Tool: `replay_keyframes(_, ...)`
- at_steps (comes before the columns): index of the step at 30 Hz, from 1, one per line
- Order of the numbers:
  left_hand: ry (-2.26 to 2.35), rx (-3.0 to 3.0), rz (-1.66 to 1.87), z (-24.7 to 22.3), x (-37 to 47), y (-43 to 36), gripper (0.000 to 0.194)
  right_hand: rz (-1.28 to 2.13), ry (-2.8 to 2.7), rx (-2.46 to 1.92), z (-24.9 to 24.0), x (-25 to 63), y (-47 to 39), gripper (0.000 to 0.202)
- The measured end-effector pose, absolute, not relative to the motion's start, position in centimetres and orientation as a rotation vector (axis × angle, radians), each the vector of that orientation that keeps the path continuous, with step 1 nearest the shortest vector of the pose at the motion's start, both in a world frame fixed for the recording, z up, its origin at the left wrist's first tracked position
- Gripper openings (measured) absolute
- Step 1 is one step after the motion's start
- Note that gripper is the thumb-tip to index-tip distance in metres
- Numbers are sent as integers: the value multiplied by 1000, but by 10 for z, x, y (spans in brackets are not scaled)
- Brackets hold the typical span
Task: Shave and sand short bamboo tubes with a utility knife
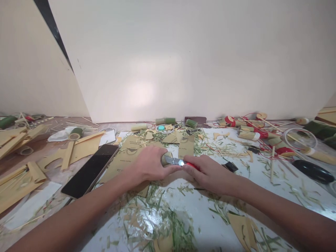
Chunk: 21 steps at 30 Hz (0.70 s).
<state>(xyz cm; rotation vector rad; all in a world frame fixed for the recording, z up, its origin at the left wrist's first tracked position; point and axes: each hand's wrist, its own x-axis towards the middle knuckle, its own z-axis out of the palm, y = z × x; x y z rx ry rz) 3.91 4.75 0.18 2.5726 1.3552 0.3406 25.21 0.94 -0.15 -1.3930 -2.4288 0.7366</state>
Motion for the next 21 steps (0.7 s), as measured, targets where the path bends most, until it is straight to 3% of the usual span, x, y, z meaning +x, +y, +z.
replay_keyframes(12,1518,2459,382,2,42,43,65,677,-2190,-1594,-3,255,14,37)
replay_keyframes(21,1365,2478,243,14,42,42,64,831,-2440,-1324,2,263,16,38)
